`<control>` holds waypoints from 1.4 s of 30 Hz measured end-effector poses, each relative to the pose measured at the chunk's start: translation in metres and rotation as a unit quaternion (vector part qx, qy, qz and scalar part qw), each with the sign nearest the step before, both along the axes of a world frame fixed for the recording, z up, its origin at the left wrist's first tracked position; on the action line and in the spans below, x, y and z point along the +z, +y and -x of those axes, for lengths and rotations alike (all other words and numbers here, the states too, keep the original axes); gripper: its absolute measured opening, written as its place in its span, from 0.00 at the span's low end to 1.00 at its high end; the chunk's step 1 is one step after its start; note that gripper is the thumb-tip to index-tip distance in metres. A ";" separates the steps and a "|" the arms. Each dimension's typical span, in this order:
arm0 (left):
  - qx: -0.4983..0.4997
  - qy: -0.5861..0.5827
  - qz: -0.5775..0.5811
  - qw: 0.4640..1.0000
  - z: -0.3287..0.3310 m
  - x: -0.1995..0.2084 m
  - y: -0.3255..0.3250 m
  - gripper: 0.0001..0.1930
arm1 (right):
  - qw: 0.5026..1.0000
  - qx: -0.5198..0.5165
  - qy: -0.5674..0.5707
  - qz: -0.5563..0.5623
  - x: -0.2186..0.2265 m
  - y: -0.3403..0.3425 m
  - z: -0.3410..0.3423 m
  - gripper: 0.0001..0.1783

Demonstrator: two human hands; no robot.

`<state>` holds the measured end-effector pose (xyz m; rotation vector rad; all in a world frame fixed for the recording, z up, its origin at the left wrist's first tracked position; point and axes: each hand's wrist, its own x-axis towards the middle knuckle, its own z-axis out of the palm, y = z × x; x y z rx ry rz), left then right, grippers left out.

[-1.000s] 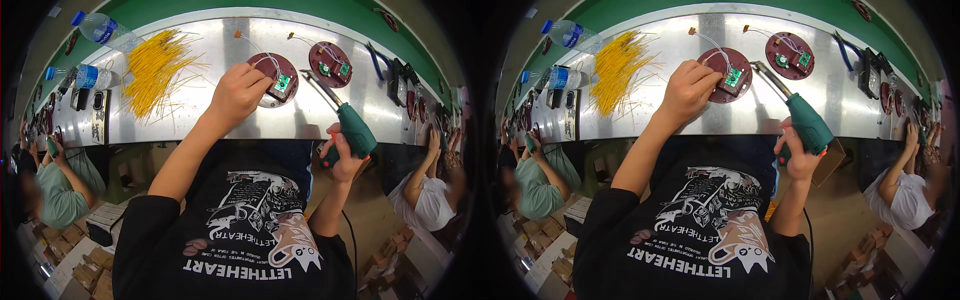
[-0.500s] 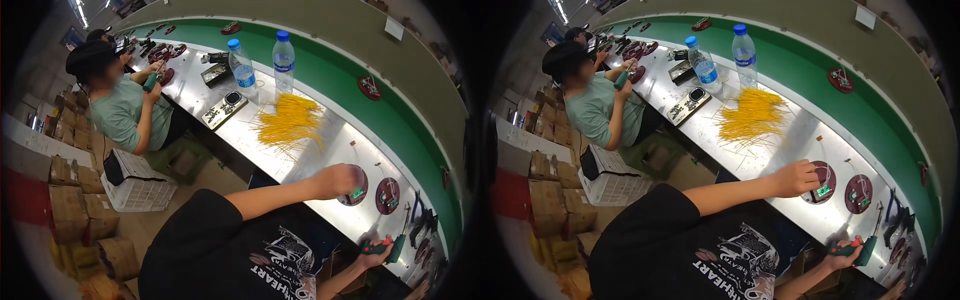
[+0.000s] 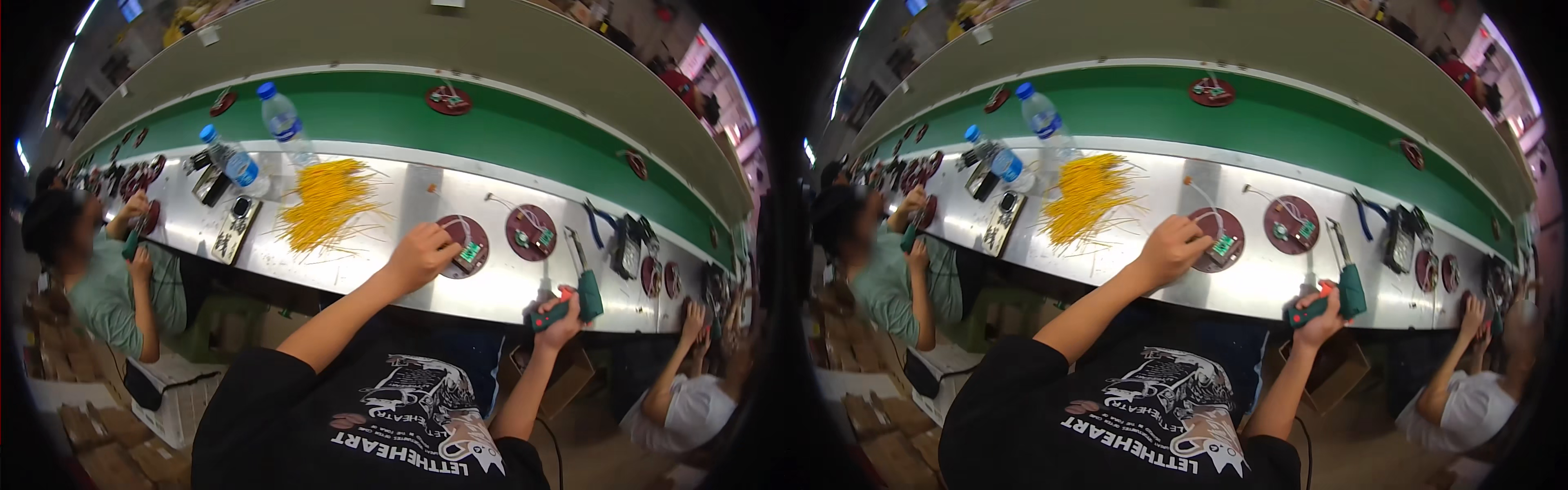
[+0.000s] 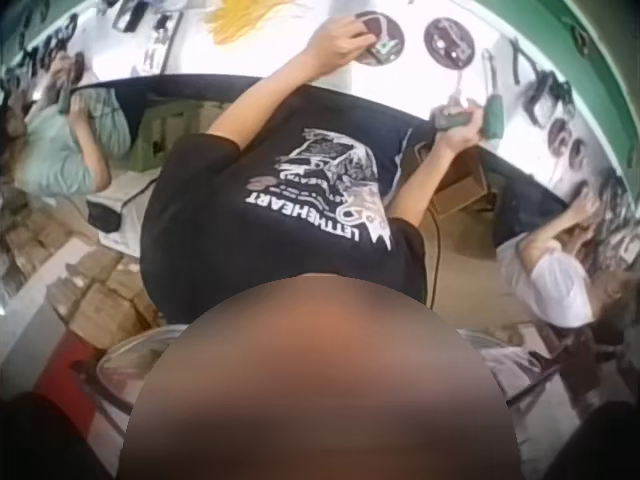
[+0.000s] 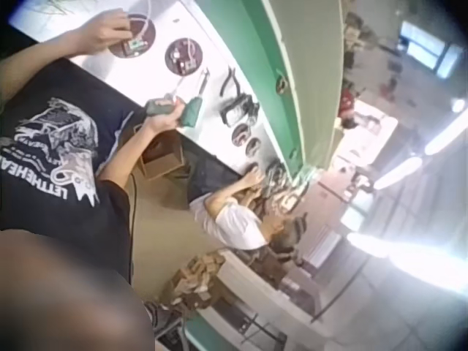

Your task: Soldering wires onto circuit boards on a factory assembly line.

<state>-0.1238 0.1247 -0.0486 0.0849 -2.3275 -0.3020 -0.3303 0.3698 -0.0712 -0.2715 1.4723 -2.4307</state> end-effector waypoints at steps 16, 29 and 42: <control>-0.003 -0.090 -0.016 0.996 0.015 0.044 -0.004 0.21 | 1.000 -0.014 -0.007 -0.015 0.006 -0.004 -0.006 0.15; 0.328 -0.326 0.038 0.886 0.125 0.066 -0.206 0.31 | 0.995 -0.096 0.011 -0.008 0.009 -0.013 -0.010 0.15; 0.065 -0.443 0.059 0.892 0.281 0.052 -0.284 0.34 | 0.993 -0.111 0.027 -0.032 0.008 -0.019 -0.014 0.15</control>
